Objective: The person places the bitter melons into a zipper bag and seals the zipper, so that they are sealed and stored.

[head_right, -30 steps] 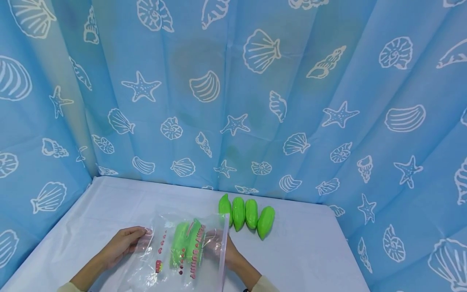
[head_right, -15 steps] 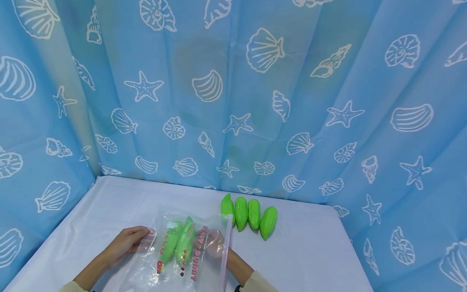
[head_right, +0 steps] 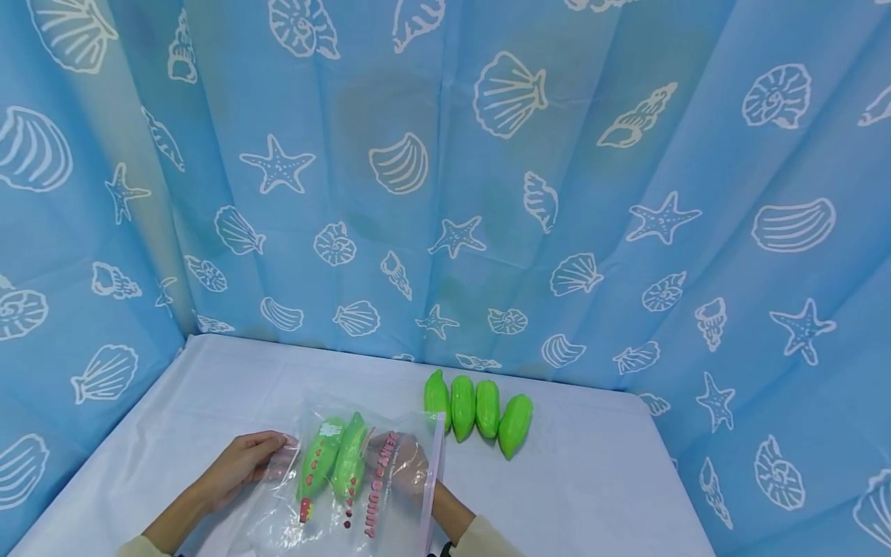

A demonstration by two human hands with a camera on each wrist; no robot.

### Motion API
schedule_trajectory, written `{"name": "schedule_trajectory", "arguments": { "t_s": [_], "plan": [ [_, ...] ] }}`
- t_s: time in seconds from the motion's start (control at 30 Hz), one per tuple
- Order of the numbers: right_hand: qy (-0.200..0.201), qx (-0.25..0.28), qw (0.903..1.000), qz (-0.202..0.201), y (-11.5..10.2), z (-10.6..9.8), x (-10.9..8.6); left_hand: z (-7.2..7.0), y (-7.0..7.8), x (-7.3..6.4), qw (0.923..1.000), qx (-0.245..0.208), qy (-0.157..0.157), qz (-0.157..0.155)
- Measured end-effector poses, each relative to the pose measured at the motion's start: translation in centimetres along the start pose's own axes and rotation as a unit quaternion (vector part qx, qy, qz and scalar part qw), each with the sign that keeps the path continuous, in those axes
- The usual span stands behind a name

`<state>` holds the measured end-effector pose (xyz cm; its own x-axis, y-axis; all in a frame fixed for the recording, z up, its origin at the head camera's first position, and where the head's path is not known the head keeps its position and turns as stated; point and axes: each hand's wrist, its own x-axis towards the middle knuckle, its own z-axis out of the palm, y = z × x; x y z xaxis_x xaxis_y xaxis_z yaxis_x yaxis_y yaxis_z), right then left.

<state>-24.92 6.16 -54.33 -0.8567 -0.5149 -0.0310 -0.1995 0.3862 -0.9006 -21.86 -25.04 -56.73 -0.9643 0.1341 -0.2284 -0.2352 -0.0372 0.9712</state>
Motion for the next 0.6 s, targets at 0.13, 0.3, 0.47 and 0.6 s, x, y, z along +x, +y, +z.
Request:
{"name": "schedule_trajectory", "arguments": {
  "t_s": [0.13,0.3,0.47,0.6],
  "plan": [
    [-0.010,0.021,0.9997,-0.006,0.0,0.1,0.0,0.1,0.0,0.0,0.9996,0.015,0.020,-0.011],
    [-0.003,0.021,0.9995,-0.025,0.0,0.4,0.4,0.2,0.1,-0.1,0.9985,0.038,0.035,-0.020],
    [0.034,0.005,0.9993,-0.015,0.2,1.3,0.9,0.3,0.1,-0.1,0.9980,0.049,0.035,-0.019],
    [0.062,0.001,0.9976,-0.031,0.3,1.7,1.1,0.3,0.1,-0.1,0.9979,0.054,0.034,-0.017]
  ]
}}
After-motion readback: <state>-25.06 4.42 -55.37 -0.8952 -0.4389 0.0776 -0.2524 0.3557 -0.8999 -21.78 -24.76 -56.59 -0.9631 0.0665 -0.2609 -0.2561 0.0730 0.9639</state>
